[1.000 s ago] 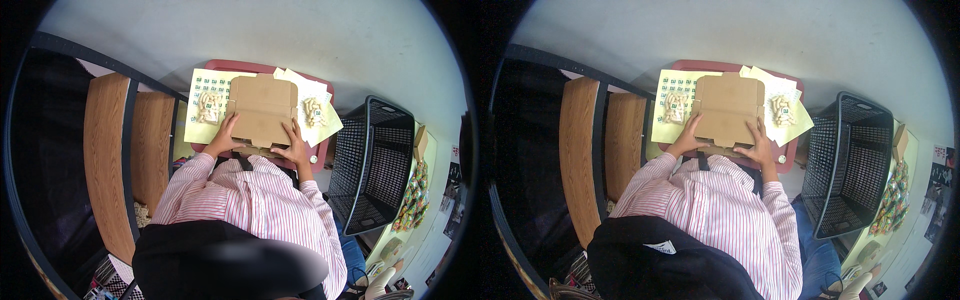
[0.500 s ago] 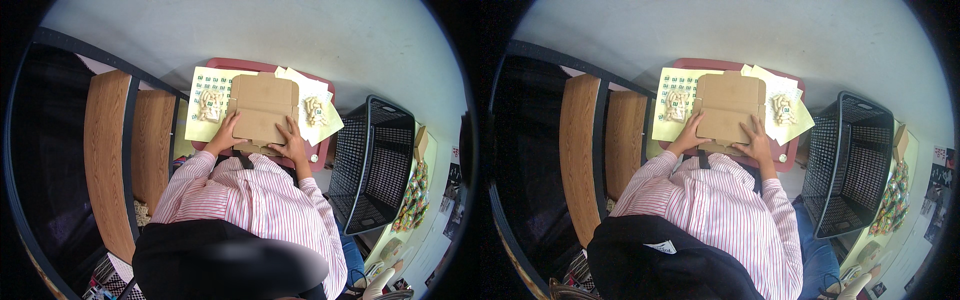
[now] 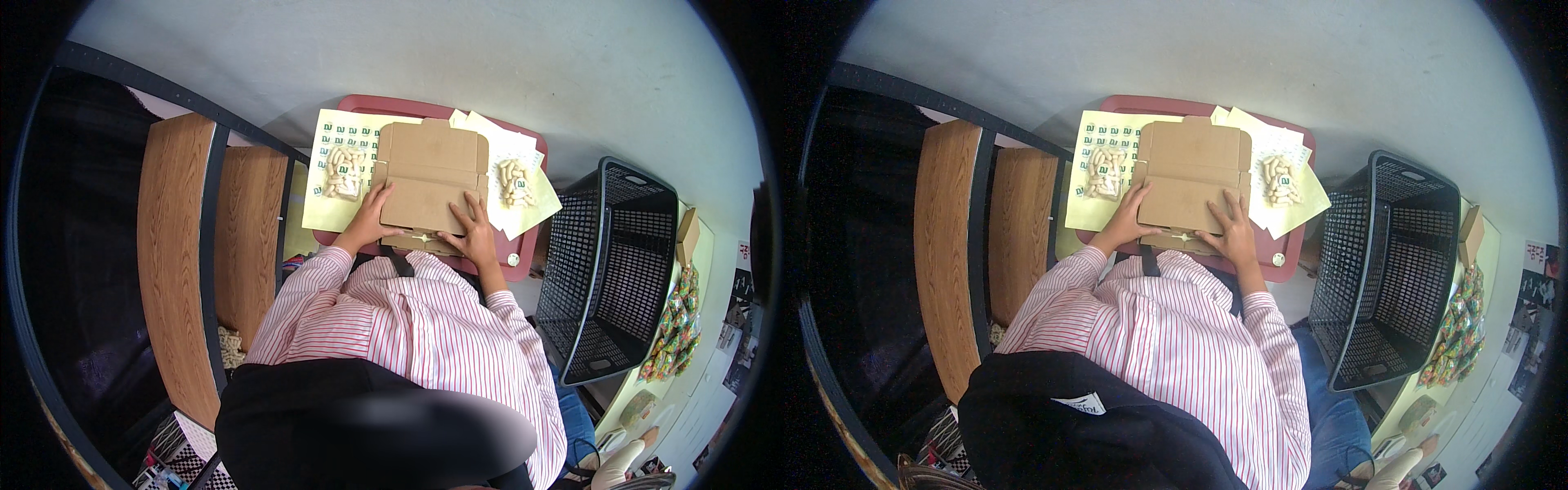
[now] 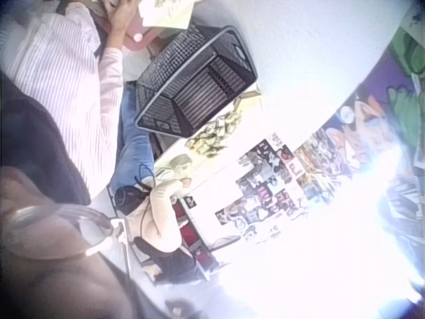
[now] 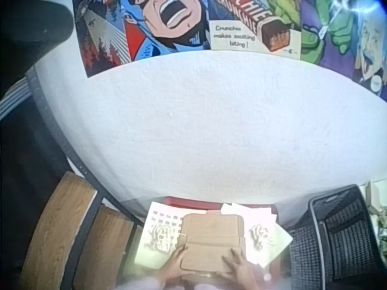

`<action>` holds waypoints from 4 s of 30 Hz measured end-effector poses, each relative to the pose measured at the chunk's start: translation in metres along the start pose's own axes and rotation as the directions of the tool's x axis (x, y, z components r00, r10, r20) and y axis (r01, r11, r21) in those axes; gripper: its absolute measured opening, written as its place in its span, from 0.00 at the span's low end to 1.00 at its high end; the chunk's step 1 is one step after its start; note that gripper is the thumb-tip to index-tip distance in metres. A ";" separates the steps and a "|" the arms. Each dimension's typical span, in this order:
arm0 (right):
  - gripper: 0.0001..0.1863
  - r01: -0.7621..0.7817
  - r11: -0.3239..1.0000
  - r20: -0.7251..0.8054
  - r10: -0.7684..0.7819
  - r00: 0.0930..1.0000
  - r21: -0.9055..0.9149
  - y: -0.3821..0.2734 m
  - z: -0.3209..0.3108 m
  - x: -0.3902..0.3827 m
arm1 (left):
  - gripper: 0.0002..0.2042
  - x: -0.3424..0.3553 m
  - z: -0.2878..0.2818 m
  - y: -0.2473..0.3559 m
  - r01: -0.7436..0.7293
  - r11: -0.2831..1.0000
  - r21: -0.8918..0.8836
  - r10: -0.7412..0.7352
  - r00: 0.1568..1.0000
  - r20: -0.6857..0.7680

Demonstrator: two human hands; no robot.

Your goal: The person places bags of snacks into a cardboard box, folds the lid shut, and places the completed box onto a wooden shelf.

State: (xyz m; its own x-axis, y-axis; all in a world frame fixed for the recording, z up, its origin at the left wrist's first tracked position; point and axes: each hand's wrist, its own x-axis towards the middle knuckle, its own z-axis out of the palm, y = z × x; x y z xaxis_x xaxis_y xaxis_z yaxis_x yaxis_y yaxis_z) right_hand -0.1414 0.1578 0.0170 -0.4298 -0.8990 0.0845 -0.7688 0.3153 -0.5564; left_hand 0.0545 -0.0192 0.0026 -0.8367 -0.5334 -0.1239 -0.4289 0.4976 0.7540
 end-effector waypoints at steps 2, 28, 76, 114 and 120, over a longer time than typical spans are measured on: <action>0.34 0.001 1.000 -0.001 -0.001 1.000 -0.003 0.000 0.000 0.000 | 0.50 0.000 0.000 0.000 0.000 1.000 0.000 0.000 1.000 -0.002; 0.31 0.011 1.000 -0.055 -0.012 0.998 -0.024 -0.006 0.005 -0.004 | 0.51 -0.001 0.001 0.002 0.016 1.000 -0.021 -0.016 1.000 -0.002; 0.20 0.229 0.963 0.019 -0.229 0.973 -0.143 -0.015 0.010 0.043 | 0.10 0.008 0.022 0.003 -0.172 0.967 0.188 0.218 0.941 -0.260; 0.21 0.199 0.975 -0.025 -0.202 0.979 -0.101 -0.023 0.015 0.045 | 0.05 0.032 0.027 -0.002 -0.193 0.969 0.155 0.238 0.900 -0.365; 0.19 0.196 0.975 -0.092 -0.206 0.974 -0.105 -0.017 0.023 0.046 | 0.05 0.033 0.030 -0.004 -0.182 0.976 0.119 0.214 0.903 -0.373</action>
State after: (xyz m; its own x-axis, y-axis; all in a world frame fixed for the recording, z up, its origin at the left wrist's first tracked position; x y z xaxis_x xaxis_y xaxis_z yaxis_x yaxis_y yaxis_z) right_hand -0.1368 0.1038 0.0112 -0.3036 -0.9128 0.2730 -0.8836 0.1626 -0.4390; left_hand 0.0189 -0.0184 -0.0239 -0.7205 -0.6300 0.2899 -0.3066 0.6643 0.6817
